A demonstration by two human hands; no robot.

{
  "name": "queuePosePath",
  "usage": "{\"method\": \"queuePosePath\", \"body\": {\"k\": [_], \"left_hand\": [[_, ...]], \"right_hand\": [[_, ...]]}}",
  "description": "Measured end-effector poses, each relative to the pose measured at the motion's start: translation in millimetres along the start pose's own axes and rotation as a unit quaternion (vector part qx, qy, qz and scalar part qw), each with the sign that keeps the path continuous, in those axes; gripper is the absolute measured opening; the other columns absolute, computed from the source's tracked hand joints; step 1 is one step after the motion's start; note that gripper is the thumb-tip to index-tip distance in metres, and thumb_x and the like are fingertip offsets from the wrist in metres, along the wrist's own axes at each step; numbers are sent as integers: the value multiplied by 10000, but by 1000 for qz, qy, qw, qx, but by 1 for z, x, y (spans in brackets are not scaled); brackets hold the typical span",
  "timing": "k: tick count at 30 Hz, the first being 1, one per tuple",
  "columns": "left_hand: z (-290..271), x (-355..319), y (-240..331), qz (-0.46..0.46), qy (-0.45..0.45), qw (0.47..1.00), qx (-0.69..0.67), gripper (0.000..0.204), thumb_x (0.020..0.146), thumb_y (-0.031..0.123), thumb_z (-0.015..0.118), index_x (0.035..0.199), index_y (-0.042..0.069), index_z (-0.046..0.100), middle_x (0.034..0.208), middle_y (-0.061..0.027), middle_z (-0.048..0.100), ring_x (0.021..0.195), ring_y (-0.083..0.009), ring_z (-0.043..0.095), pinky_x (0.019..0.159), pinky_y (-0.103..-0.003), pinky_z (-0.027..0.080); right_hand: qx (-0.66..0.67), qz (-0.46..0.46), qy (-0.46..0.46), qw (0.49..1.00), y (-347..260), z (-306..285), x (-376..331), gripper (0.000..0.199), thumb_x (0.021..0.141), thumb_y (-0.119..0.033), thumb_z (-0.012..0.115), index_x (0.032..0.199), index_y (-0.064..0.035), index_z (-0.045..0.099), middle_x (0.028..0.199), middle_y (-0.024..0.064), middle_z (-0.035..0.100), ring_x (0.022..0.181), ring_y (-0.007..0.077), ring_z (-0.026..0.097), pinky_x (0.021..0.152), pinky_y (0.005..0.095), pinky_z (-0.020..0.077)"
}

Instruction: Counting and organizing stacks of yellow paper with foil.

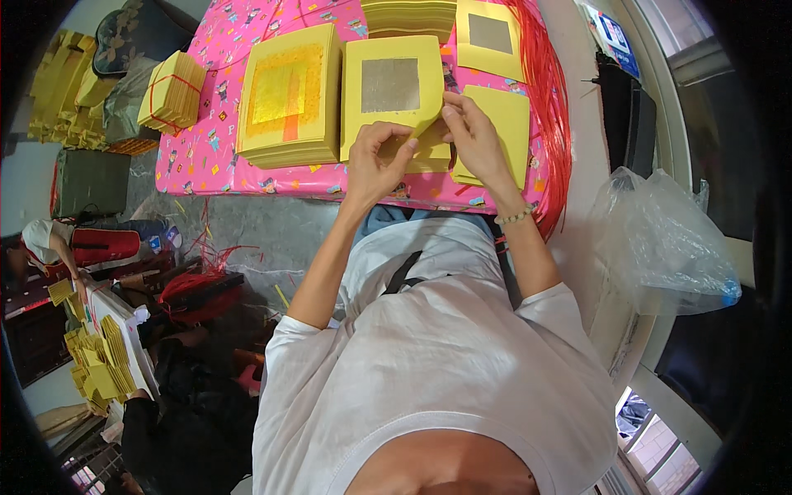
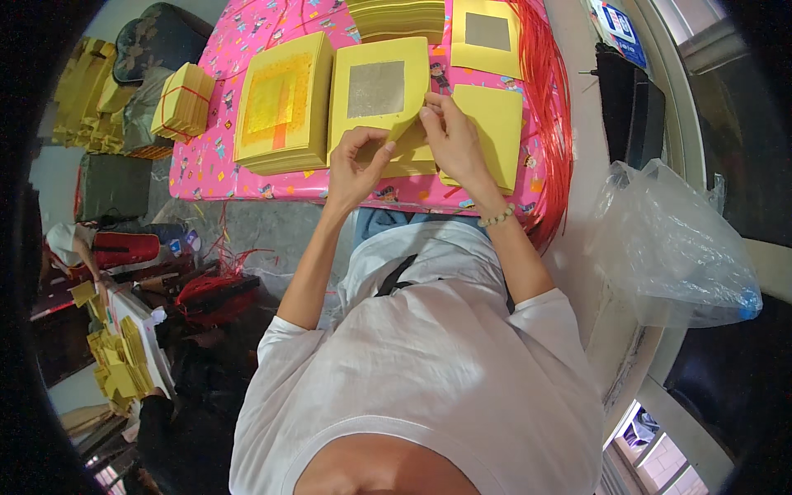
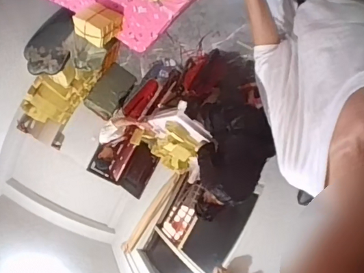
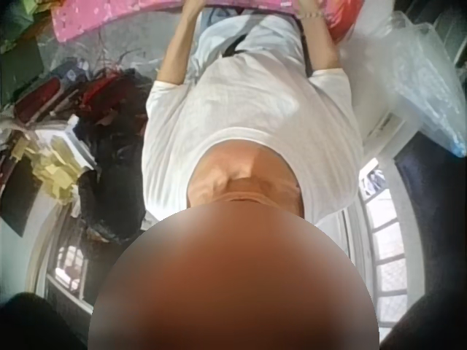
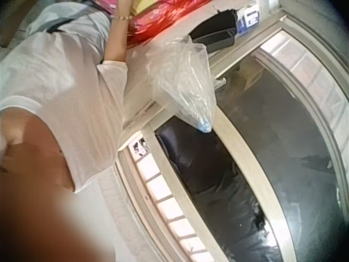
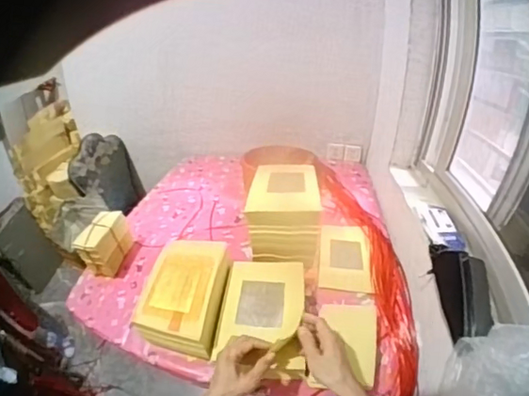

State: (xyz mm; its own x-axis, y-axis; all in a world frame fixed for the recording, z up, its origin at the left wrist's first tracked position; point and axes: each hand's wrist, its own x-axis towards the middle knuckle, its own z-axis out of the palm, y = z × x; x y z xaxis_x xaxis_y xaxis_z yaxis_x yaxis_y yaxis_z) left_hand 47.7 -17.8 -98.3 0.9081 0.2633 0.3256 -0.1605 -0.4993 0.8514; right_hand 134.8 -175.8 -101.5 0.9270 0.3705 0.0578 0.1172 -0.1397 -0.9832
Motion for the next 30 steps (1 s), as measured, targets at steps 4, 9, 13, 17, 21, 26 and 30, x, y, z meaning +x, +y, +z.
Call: {"method": "queuePosePath", "body": {"k": [4,9,13,17,21,26,30], "left_hand": [[-7,3,-4,-14,-45,998,-48,170,837,185,640,903,36,687,860,-86,674,832,-216,584,775,-332,460],[-5,18,-2,-181,-73,952,-236,325,892,290,627,961,-27,651,836,-68,679,794,-94,591,724,-251,461],[-3,21,0,-186,-72,969,-147,301,885,266,651,951,-27,645,793,-53,670,719,-68,586,652,-217,462],[0,24,2,-199,-57,947,-246,217,853,179,687,938,-17,650,739,-43,670,663,-65,590,606,-208,460],[1,24,3,-237,-60,932,-267,190,853,133,674,959,-21,644,786,-42,665,680,-53,580,616,-192,444],[2,22,-1,-227,-56,937,-258,167,856,111,662,962,-18,655,798,-33,669,701,-48,583,620,-186,448],[2,22,-1,-225,-56,943,-240,167,862,105,654,976,-18,662,822,-28,674,718,-46,584,634,-192,453]], "right_hand": [[9,-79,16,997,-3,17,-2,348,917,-155,552,1228,-8,504,1045,142,617,904,221,639,726,310,533],[-41,-95,-22,994,-28,22,-18,435,871,-86,596,1281,-29,463,1155,138,572,1027,220,590,783,324,520],[-104,-146,-17,984,-24,26,-19,463,823,-76,622,1261,-47,474,1128,152,566,1028,275,583,795,354,511],[-165,-177,-21,970,-25,25,-24,472,814,-77,628,1257,-41,472,1128,158,558,1049,298,565,807,357,500],[-144,-168,-26,975,-23,24,-27,498,802,-91,651,1261,-38,466,1148,159,538,1074,304,545,858,377,480],[-60,-130,-29,989,-18,26,-30,516,798,-111,674,1263,-27,466,1161,155,526,1078,293,543,891,369,462],[-70,-123,-17,990,-17,26,-31,533,801,-115,680,1278,-19,461,1175,154,512,1084,282,542,889,352,465]]}}
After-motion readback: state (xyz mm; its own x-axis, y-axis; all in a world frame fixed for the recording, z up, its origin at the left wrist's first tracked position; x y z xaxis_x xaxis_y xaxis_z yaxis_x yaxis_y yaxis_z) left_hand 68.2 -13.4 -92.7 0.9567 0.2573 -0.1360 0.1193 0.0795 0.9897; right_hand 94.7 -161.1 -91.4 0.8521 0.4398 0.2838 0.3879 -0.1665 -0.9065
